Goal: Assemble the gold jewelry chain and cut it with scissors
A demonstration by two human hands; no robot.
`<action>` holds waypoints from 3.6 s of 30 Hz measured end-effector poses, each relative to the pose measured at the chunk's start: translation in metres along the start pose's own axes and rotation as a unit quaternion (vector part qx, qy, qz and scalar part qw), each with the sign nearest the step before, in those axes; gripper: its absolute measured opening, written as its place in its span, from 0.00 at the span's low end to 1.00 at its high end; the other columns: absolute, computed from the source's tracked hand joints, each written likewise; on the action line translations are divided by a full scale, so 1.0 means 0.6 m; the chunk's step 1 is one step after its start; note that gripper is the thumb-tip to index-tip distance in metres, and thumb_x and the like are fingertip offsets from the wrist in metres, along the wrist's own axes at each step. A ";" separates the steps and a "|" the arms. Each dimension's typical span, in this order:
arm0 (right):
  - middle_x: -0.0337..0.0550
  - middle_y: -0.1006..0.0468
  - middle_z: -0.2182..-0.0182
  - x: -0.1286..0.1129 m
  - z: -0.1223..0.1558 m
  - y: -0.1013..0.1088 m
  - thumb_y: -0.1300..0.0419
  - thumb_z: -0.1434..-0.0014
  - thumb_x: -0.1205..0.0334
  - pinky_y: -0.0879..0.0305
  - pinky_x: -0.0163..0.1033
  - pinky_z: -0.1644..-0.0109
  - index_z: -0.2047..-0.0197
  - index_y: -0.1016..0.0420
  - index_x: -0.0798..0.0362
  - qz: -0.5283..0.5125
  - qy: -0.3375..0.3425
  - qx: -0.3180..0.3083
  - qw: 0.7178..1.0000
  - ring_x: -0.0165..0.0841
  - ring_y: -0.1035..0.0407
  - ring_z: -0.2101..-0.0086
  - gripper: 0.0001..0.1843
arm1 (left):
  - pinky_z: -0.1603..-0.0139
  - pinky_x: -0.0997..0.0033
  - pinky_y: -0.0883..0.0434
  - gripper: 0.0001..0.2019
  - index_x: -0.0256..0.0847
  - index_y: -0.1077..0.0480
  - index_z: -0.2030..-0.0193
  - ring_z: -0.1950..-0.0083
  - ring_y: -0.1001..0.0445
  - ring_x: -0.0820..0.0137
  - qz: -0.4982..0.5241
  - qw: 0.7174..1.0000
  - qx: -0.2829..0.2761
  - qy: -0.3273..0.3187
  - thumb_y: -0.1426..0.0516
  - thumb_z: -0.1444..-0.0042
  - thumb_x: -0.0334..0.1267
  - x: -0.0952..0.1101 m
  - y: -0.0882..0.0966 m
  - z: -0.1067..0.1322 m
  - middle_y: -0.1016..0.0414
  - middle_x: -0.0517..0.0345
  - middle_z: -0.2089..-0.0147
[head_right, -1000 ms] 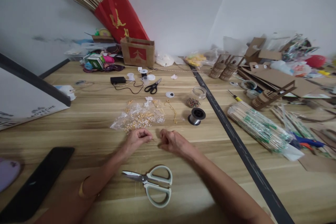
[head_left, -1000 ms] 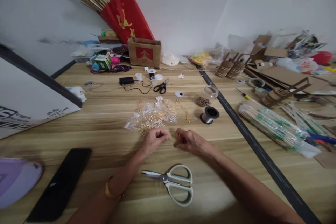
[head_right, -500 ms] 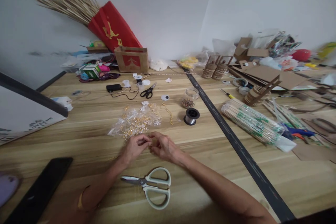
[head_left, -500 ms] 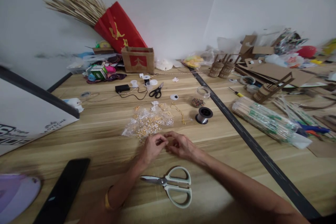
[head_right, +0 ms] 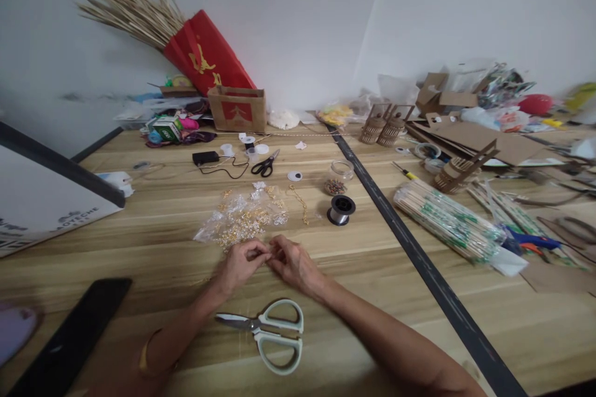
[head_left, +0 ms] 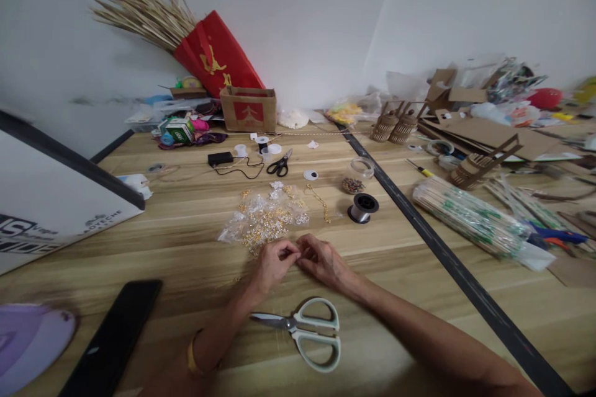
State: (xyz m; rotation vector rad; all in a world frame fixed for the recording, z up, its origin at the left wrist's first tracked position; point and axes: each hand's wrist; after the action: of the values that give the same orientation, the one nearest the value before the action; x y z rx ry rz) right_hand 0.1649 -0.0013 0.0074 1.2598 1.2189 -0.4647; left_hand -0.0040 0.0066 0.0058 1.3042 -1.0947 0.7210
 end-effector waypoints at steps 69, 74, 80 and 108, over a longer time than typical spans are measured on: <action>0.40 0.28 0.72 -0.004 -0.002 0.023 0.46 0.39 0.62 0.42 0.32 0.71 0.64 0.31 0.54 0.097 -0.016 -0.018 0.995 0.28 0.36 0.76 0.05 | 0.75 0.78 0.36 0.04 0.34 0.28 0.76 0.77 0.33 0.77 0.156 0.983 -0.009 0.100 0.38 0.59 0.33 -0.013 0.014 -0.014 0.29 0.61 0.80; 0.47 0.27 0.59 -0.017 0.009 0.019 0.47 0.40 0.68 0.38 0.35 0.67 0.55 0.31 0.51 0.182 0.051 -0.001 0.982 0.30 0.33 0.72 0.11 | 0.75 0.78 0.37 0.04 0.34 0.28 0.77 0.77 0.33 0.76 0.125 0.989 -0.004 0.079 0.38 0.59 0.33 -0.012 0.012 -0.011 0.28 0.60 0.79; 0.48 0.27 0.60 -0.015 0.013 0.006 0.50 0.38 0.68 0.35 0.35 0.64 0.55 0.31 0.52 0.154 0.090 -0.001 0.984 0.32 0.30 0.67 0.10 | 0.72 0.77 0.35 0.03 0.34 0.28 0.77 0.75 0.31 0.75 0.104 0.993 0.002 0.059 0.38 0.58 0.30 -0.007 0.006 -0.008 0.26 0.59 0.78; 0.38 0.24 0.78 0.015 0.001 -0.004 0.46 0.39 0.54 0.39 0.30 0.77 0.62 0.38 0.52 -0.146 -0.113 -0.028 0.982 0.26 0.34 0.80 0.10 | 0.72 0.77 0.33 0.02 0.34 0.26 0.76 0.74 0.30 0.74 0.055 0.997 0.004 0.049 0.40 0.55 0.30 0.005 0.005 -0.003 0.24 0.57 0.76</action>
State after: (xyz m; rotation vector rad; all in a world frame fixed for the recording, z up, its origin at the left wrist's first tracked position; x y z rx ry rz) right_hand 0.1664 0.0003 -0.0016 0.9531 1.2176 -0.7616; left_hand -0.0054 0.0084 0.0102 1.2099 -1.0918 0.8632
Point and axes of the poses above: each hand's wrist, its own z-axis away from the middle knuckle, its own y-axis out of the back of the hand, x = y × z
